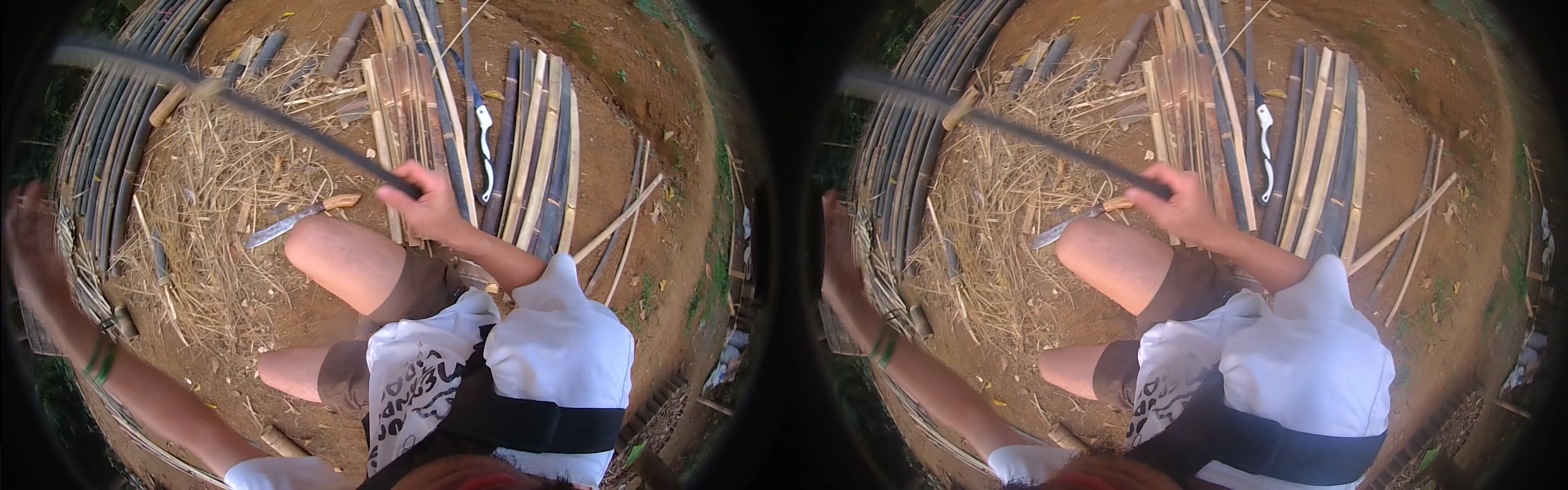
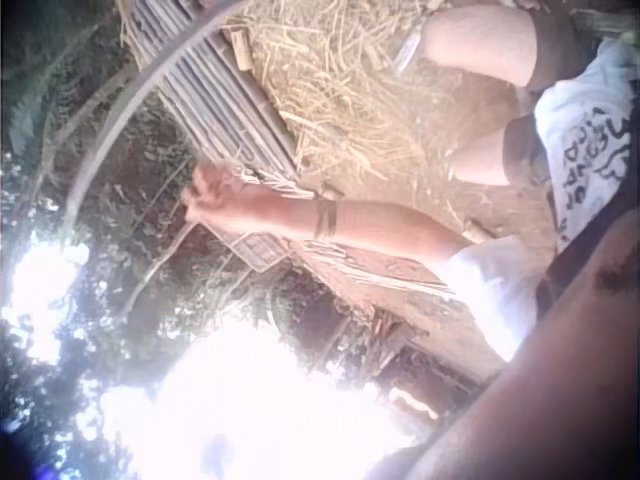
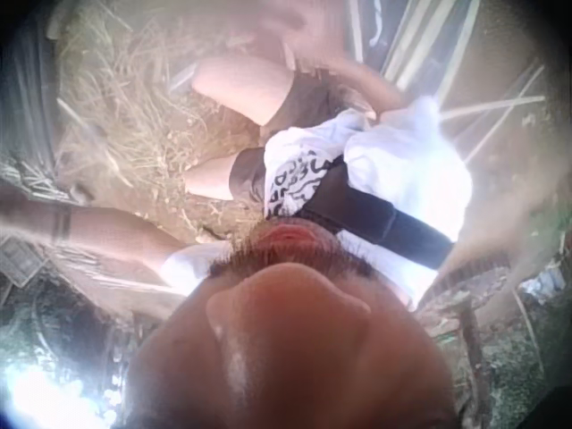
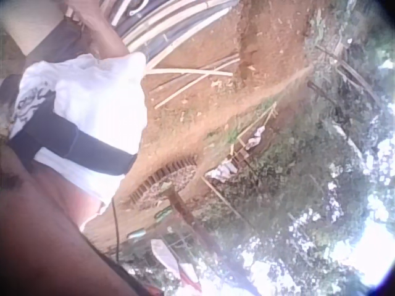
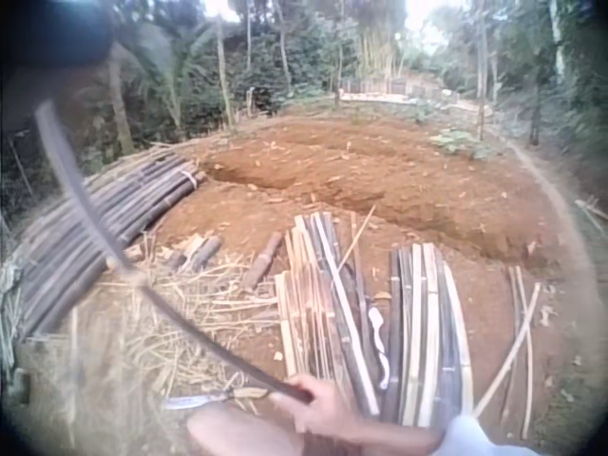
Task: The person uses a machete to shave and smooth several thin strips of bamboo, occasionally picking up new pieces and sorting them on the ground.
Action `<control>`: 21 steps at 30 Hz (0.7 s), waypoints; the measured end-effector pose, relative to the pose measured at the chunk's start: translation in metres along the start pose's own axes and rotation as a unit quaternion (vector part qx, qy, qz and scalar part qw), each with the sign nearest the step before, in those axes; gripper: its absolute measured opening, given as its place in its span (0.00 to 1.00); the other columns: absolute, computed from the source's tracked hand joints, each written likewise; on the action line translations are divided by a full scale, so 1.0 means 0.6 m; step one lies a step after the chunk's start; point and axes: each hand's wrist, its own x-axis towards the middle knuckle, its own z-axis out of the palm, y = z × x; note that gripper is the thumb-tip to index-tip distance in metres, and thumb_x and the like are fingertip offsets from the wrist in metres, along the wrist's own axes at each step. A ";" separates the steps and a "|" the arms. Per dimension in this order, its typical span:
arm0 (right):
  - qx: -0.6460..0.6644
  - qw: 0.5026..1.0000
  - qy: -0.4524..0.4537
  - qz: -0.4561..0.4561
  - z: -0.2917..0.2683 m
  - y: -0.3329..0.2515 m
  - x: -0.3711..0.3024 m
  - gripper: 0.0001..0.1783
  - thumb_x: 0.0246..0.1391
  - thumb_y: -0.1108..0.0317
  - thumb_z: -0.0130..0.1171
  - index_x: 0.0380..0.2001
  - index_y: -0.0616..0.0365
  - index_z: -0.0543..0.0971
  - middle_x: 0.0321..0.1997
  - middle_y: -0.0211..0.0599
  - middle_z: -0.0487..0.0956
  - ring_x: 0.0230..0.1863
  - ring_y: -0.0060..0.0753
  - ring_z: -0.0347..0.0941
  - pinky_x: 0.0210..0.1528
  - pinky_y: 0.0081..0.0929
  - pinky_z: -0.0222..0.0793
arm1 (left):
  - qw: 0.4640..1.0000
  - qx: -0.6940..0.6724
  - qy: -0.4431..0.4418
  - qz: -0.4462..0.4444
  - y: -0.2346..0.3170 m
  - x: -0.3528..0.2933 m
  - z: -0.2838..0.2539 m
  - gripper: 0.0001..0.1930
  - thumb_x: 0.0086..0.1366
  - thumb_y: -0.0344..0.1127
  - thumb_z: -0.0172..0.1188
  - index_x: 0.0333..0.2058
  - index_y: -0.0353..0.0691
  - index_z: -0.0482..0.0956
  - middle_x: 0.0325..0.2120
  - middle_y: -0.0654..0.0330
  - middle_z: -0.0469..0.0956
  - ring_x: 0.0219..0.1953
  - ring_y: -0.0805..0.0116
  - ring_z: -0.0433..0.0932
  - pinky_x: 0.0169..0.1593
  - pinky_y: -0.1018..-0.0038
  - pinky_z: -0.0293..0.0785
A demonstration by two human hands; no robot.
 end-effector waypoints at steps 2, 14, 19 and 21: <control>-0.109 0.985 0.132 0.016 -0.074 0.079 -0.047 0.11 0.59 0.65 0.67 0.36 0.63 0.80 0.22 0.23 0.75 0.25 0.13 0.65 0.27 0.19 0.62 | 0.987 -0.094 -0.048 -0.120 -0.111 -0.086 0.181 0.33 0.75 0.55 0.42 0.64 0.30 0.64 0.54 0.48 0.77 0.57 0.59 0.75 0.68 0.64 0.64; -0.276 0.855 0.407 0.163 -0.143 0.423 -0.208 0.19 0.66 0.57 0.55 0.37 0.65 0.81 0.27 0.47 0.80 0.29 0.40 0.76 0.35 0.37 0.70 | 0.904 -0.087 -0.087 -0.409 -0.440 -0.495 0.375 0.27 0.74 0.53 0.51 0.58 0.35 0.70 0.37 0.58 0.81 0.40 0.70 0.78 0.45 0.68 0.73; -0.265 0.816 0.468 0.214 -0.165 0.473 -0.185 0.21 0.66 0.55 0.55 0.37 0.66 0.80 0.30 0.52 0.81 0.34 0.49 0.78 0.39 0.42 0.70 | 0.892 -0.145 -0.095 -0.417 -0.491 -0.615 0.425 0.24 0.74 0.48 0.51 0.58 0.34 0.68 0.38 0.55 0.81 0.40 0.70 0.78 0.43 0.70 0.74; -0.274 0.803 0.489 0.203 -0.175 0.495 -0.161 0.21 0.66 0.54 0.54 0.37 0.66 0.80 0.31 0.53 0.81 0.35 0.51 0.79 0.41 0.43 0.71 | 0.911 -0.157 -0.088 -0.372 -0.501 -0.664 0.435 0.23 0.74 0.43 0.53 0.59 0.34 0.68 0.40 0.53 0.81 0.41 0.69 0.79 0.44 0.69 0.75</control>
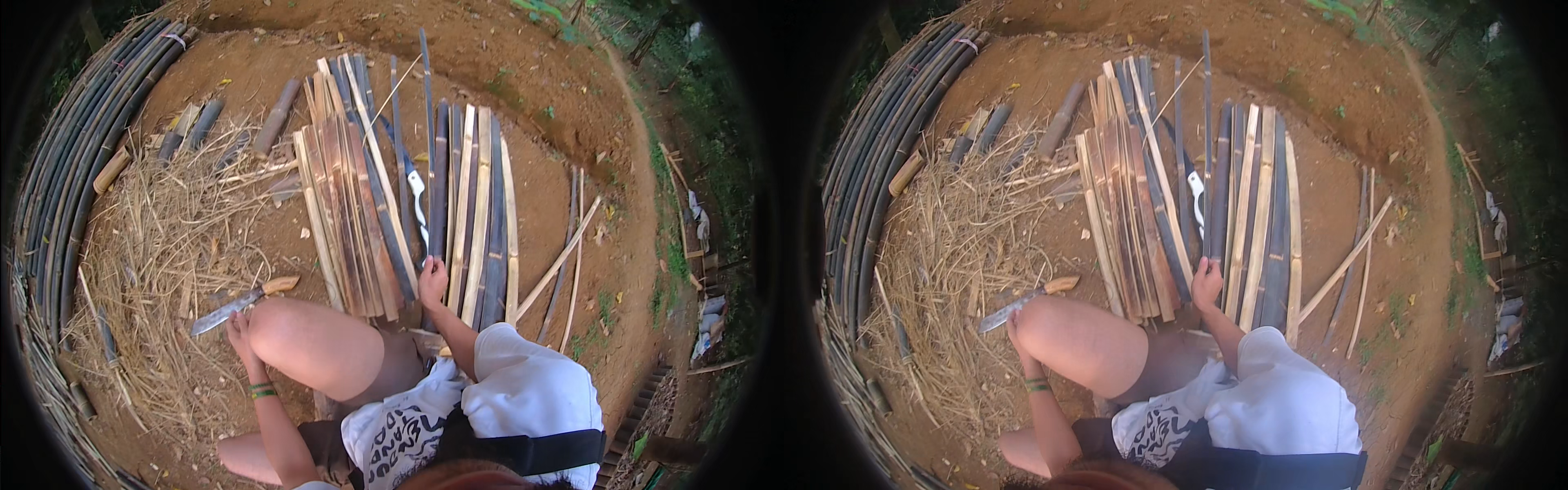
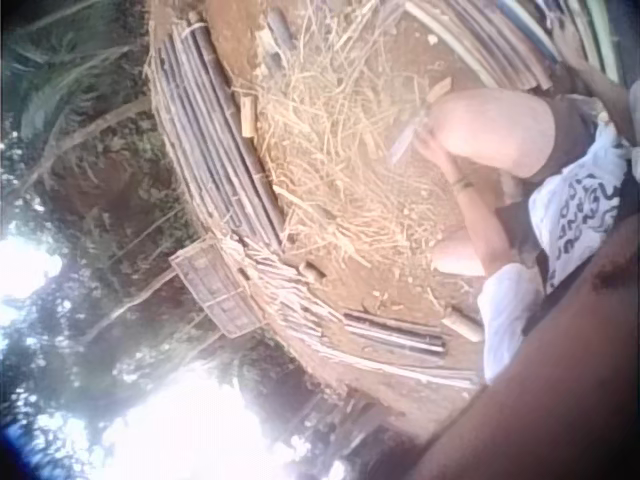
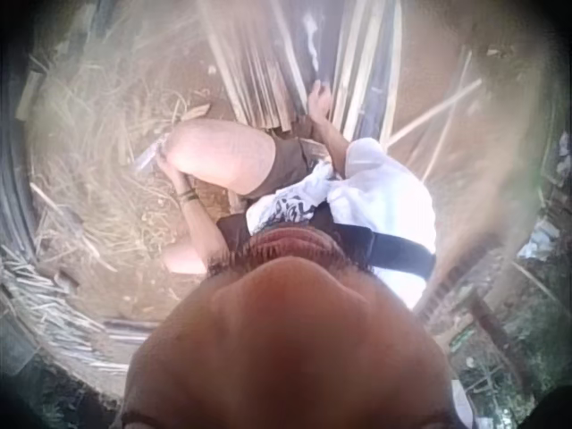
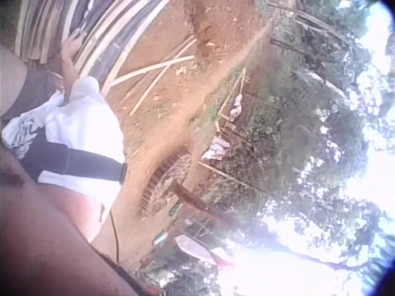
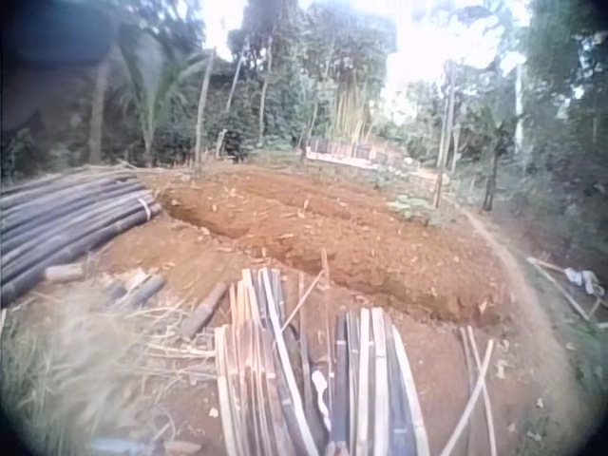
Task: The person uses a machete to shave and smooth several thin strips of bamboo, occasionally picking up new pieces and sorting them on the ground.
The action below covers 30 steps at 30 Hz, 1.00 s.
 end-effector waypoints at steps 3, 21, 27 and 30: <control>-0.013 0.999 0.027 0.013 0.018 0.002 0.033 0.22 0.66 0.53 0.53 0.37 0.66 0.80 0.32 0.53 0.82 0.36 0.53 0.79 0.41 0.44 0.71 | 0.994 0.035 -0.015 0.098 -0.073 -0.025 0.018 0.21 0.73 0.39 0.53 0.59 0.33 0.68 0.43 0.52 0.81 0.43 0.65 0.80 0.47 0.67 0.76; -0.072 0.996 -0.047 0.009 0.083 0.055 0.052 0.24 0.61 0.52 0.57 0.38 0.68 0.82 0.35 0.57 0.82 0.39 0.54 0.80 0.46 0.42 0.72 | 0.965 -0.192 -0.029 -0.176 -0.289 -0.171 -0.080 0.23 0.71 0.38 0.54 0.60 0.31 0.69 0.56 0.49 0.76 0.56 0.60 0.75 0.57 0.67 0.72; -0.118 0.992 -0.027 -0.043 0.085 0.081 0.080 0.20 0.60 0.55 0.58 0.41 0.64 0.83 0.39 0.56 0.82 0.43 0.56 0.78 0.50 0.44 0.71 | 0.952 -0.205 -0.050 -0.223 -0.280 -0.201 -0.083 0.23 0.71 0.39 0.54 0.60 0.31 0.69 0.56 0.49 0.75 0.56 0.60 0.75 0.57 0.67 0.71; -0.184 0.974 -0.001 -0.131 0.085 0.063 0.062 0.19 0.58 0.57 0.60 0.43 0.63 0.83 0.43 0.54 0.79 0.48 0.55 0.74 0.53 0.44 0.69 | 0.950 -0.201 -0.052 -0.232 -0.274 -0.207 -0.087 0.24 0.71 0.39 0.54 0.60 0.31 0.69 0.56 0.49 0.75 0.56 0.60 0.75 0.57 0.67 0.71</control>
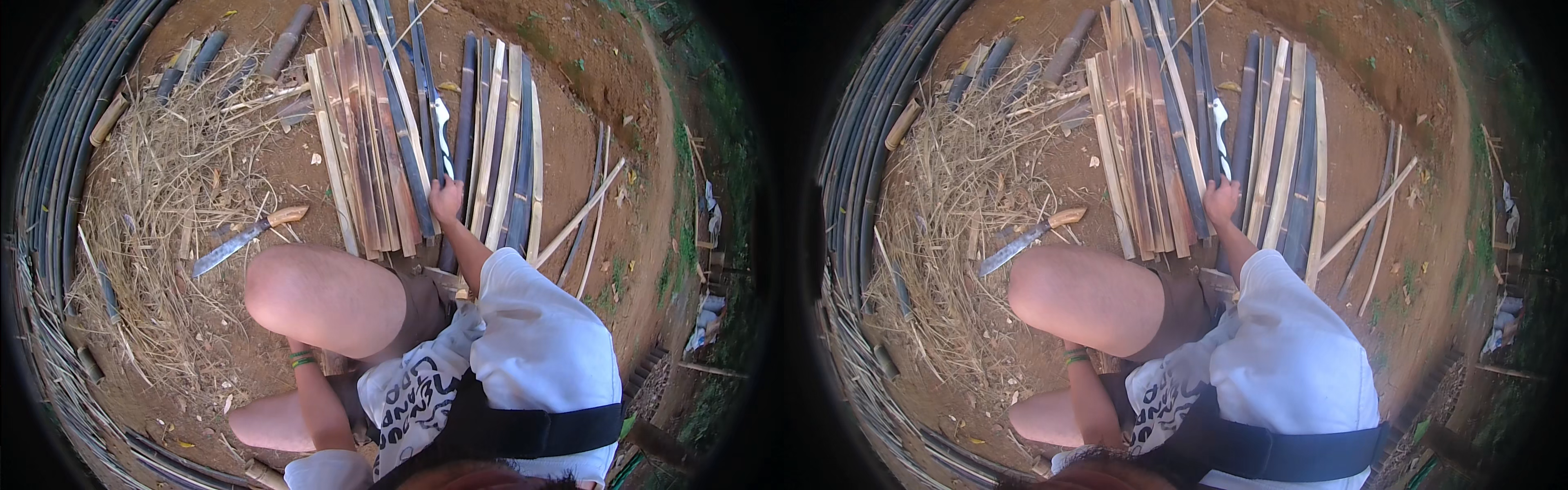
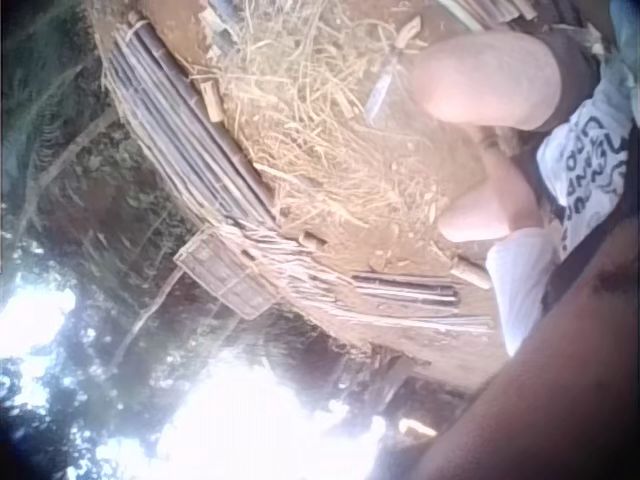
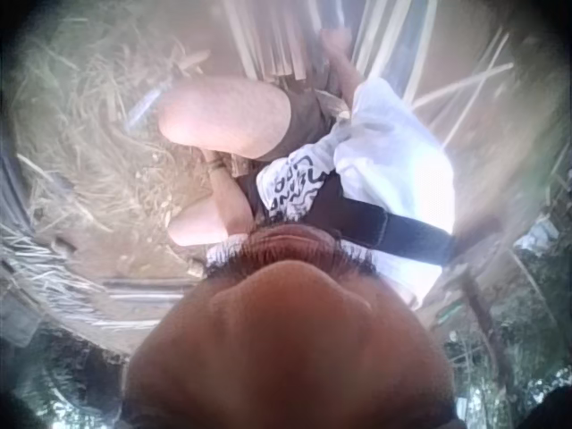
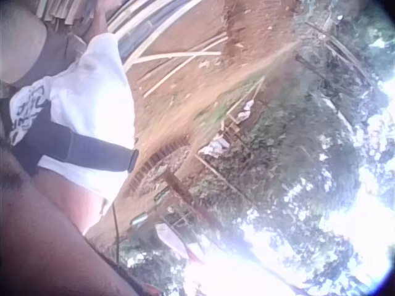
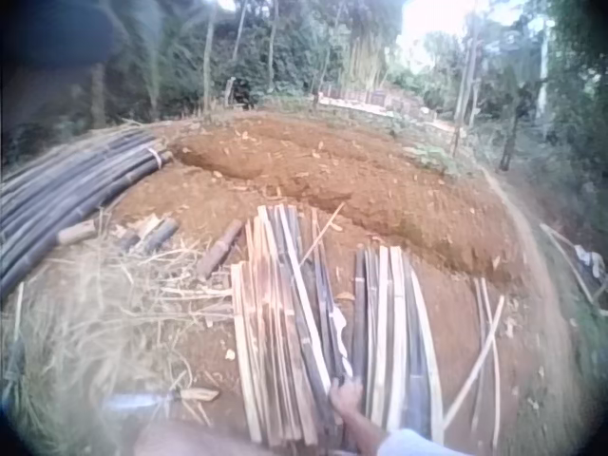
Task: The person uses a machete to shave and smooth several thin strips of bamboo, occasionally picking up new pieces and sorting them on the ground.
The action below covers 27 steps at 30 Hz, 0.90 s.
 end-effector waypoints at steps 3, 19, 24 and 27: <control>0.023 0.997 -0.020 -0.074 -0.017 -0.042 0.003 0.16 0.57 0.61 0.60 0.44 0.60 0.82 0.46 0.48 0.75 0.53 0.54 0.69 0.57 0.44 0.66 | 1.000 -0.002 0.003 -0.002 0.003 -0.003 0.000 0.24 0.71 0.39 0.54 0.61 0.31 0.68 0.56 0.49 0.75 0.56 0.60 0.75 0.57 0.67 0.71; 0.052 0.983 -0.161 0.065 -0.027 -0.053 0.088 0.20 0.63 0.57 0.49 0.42 0.67 0.77 0.42 0.65 0.80 0.49 0.68 0.76 0.53 0.51 0.70 | 1.000 0.005 -0.011 0.029 0.024 0.014 0.039 0.25 0.71 0.39 0.54 0.62 0.31 0.67 0.58 0.49 0.74 0.57 0.59 0.74 0.58 0.67 0.71; 0.447 0.697 -0.458 0.323 -0.083 -0.091 0.145 0.27 0.67 0.40 0.48 0.43 0.56 0.75 0.20 0.26 0.70 0.13 0.22 0.60 0.16 0.25 0.60 | 0.990 0.066 0.026 0.124 0.051 0.015 0.065 0.25 0.71 0.39 0.54 0.62 0.31 0.67 0.58 0.49 0.73 0.57 0.59 0.74 0.58 0.67 0.71; 0.500 0.624 -0.504 0.327 -0.109 -0.117 0.154 0.27 0.69 0.42 0.45 0.40 0.56 0.76 0.21 0.25 0.70 0.15 0.22 0.61 0.17 0.25 0.61 | 0.969 0.125 0.059 0.205 0.078 0.015 0.096 0.25 0.71 0.39 0.54 0.62 0.31 0.67 0.58 0.48 0.73 0.57 0.59 0.74 0.58 0.67 0.71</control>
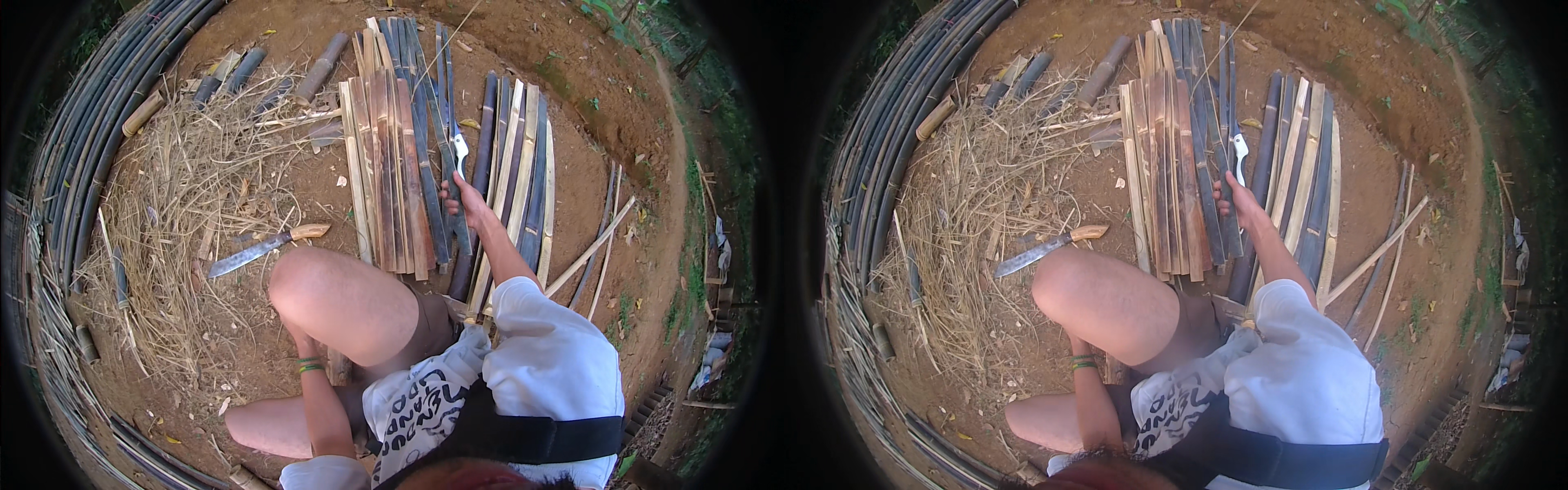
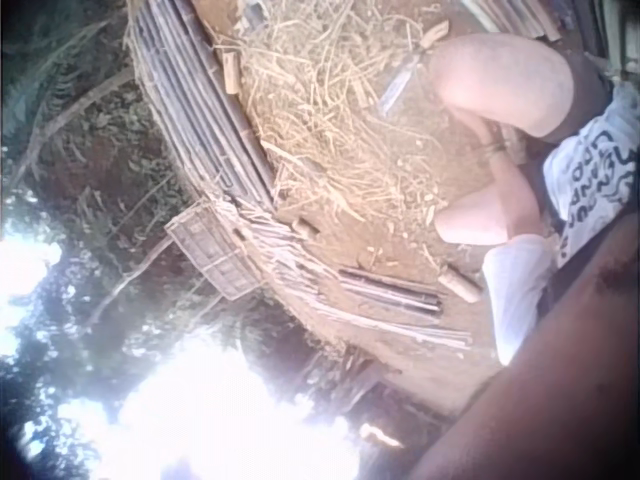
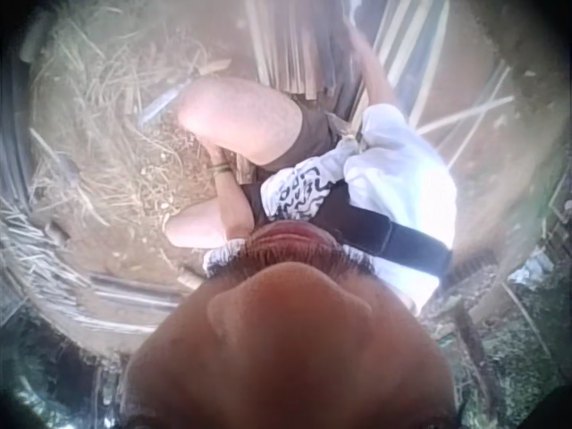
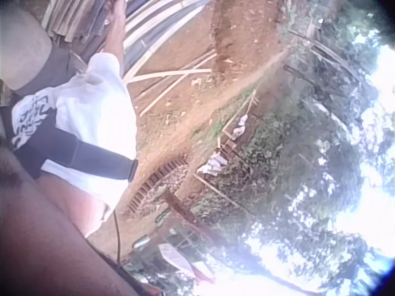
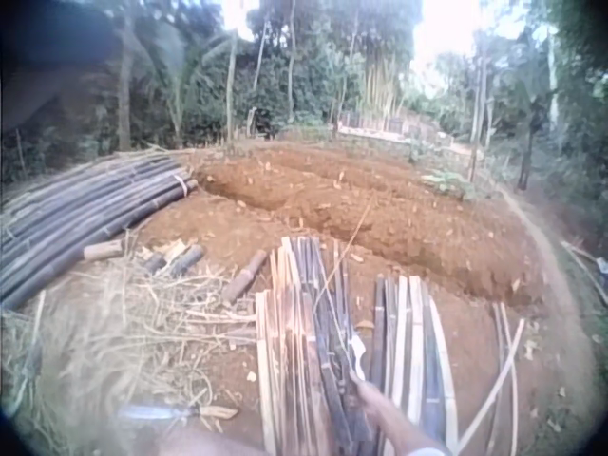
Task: The person uses a machete to shave and smooth several thin strips of bamboo, occasionally picking up new pieces and sorting them on the ground.
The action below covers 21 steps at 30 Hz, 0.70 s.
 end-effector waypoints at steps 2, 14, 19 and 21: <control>-0.064 0.993 0.100 -0.003 0.031 0.000 -0.001 0.25 0.70 0.44 0.44 0.38 0.56 0.77 0.21 0.25 0.70 0.15 0.21 0.62 0.18 0.24 0.61 | 0.998 0.038 0.020 0.053 0.025 0.005 0.016 0.25 0.71 0.39 0.54 0.62 0.32 0.67 0.58 0.48 0.73 0.57 0.59 0.74 0.58 0.67 0.71; -0.101 0.941 0.255 -0.199 0.034 0.097 -0.018 0.21 0.71 0.52 0.44 0.36 0.58 0.75 0.18 0.26 0.68 0.15 0.21 0.61 0.16 0.23 0.54 | 0.999 -0.024 0.026 -0.010 0.014 0.003 -0.005 0.28 0.74 0.47 0.51 0.65 0.34 0.63 0.60 0.49 0.71 0.59 0.59 0.73 0.59 0.65 0.73; -0.085 0.928 0.248 -0.265 0.039 0.084 -0.040 0.22 0.72 0.52 0.42 0.36 0.59 0.75 0.18 0.26 0.68 0.14 0.20 0.60 0.15 0.22 0.55 | 0.996 -0.078 0.021 -0.047 -0.012 -0.007 -0.021 0.29 0.74 0.47 0.50 0.65 0.35 0.63 0.60 0.49 0.71 0.59 0.59 0.73 0.59 0.65 0.73; -0.079 0.924 0.239 -0.288 0.043 0.072 -0.045 0.22 0.73 0.53 0.41 0.36 0.59 0.75 0.18 0.26 0.68 0.14 0.20 0.60 0.15 0.22 0.55 | 0.994 -0.093 0.016 -0.055 -0.017 -0.006 -0.024 0.29 0.74 0.47 0.50 0.65 0.35 0.63 0.60 0.49 0.71 0.59 0.59 0.73 0.59 0.65 0.73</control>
